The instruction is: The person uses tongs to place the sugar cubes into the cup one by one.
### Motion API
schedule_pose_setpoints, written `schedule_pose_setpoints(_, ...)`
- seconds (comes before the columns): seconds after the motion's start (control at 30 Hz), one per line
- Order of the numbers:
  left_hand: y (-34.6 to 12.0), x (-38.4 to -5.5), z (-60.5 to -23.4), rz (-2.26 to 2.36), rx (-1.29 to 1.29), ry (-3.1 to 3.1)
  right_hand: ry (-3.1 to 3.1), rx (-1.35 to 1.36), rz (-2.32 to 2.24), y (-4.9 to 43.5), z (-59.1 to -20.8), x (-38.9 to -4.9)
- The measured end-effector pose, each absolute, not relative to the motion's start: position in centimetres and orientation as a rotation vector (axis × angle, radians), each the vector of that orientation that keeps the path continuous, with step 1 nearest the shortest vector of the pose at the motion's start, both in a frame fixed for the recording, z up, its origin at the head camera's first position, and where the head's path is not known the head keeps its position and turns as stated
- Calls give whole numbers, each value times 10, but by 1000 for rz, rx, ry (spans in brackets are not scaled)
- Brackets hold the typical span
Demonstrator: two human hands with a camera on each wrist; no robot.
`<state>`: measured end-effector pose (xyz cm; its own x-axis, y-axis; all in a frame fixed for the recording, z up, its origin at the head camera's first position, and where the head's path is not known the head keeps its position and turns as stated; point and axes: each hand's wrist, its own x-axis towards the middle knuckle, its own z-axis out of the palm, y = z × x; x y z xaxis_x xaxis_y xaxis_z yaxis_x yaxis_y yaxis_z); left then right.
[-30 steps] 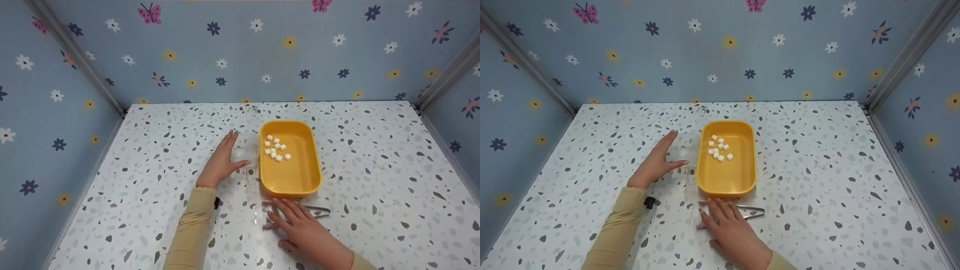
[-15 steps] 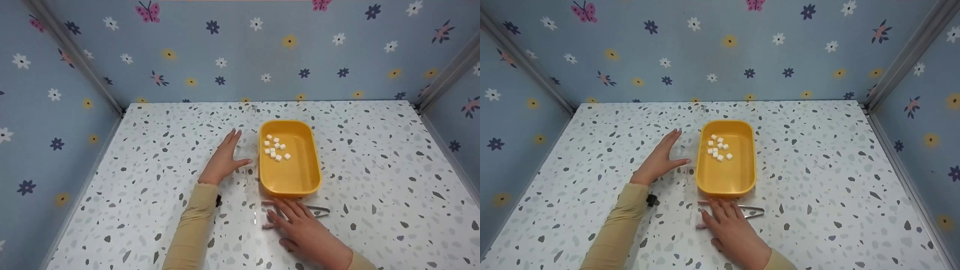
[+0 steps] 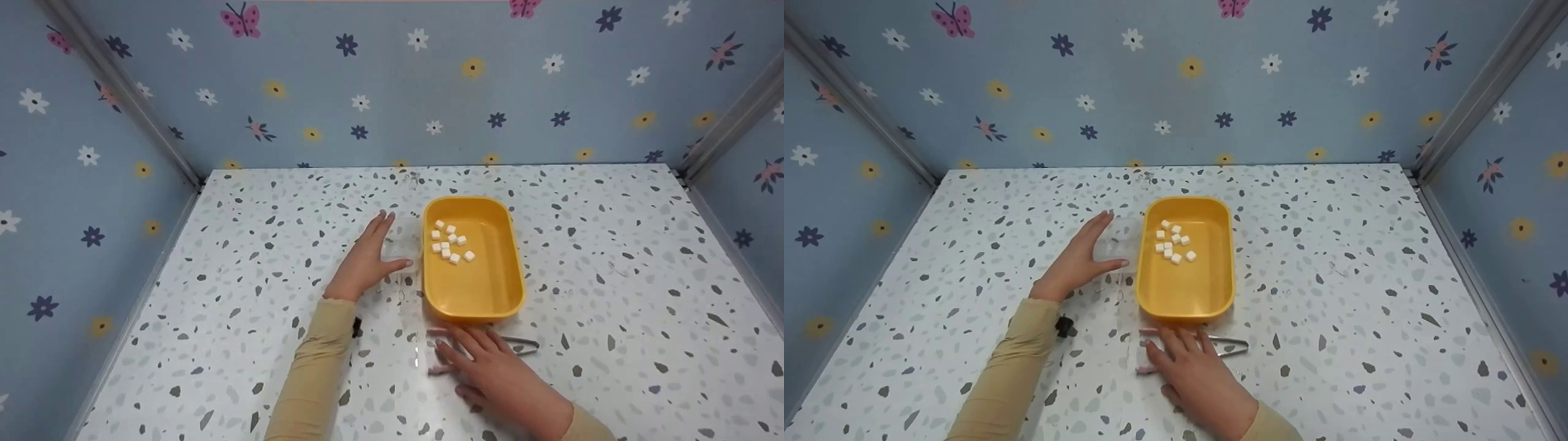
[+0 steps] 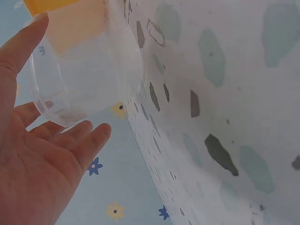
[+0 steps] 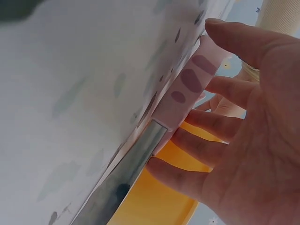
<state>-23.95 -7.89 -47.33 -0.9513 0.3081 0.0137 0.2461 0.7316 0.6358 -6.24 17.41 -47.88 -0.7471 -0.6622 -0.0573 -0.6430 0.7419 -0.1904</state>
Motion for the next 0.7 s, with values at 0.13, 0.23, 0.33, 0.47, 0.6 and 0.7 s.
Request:
schedule_pose_setpoints(0.13, -81, -242, -475, 1073, 476, 2832, 2869, -1097, -243, 172, -481, -64)
schedule_pose_setpoints(0.23, -82, -243, -476, 1096, 481, 2831, 2909, -1132, -237, 172, -483, -67)
schedule_pose_setpoints(0.33, -82, -244, -476, 1109, 477, 2824, 2939, -1168, -208, 171, -484, -69)
schedule_pose_setpoints(0.47, -82, -244, -476, 1125, 480, 2816, 2948, -1192, -177, 171, -484, -72)
schedule_pose_setpoints(0.6, -82, -244, -476, 1136, 480, 2818, 2952, -1201, -174, 170, -483, -73)
schedule_pose_setpoints(0.7, -82, -244, -476, 1136, 486, 2823, 2958, -1211, -175, 170, -482, -74)
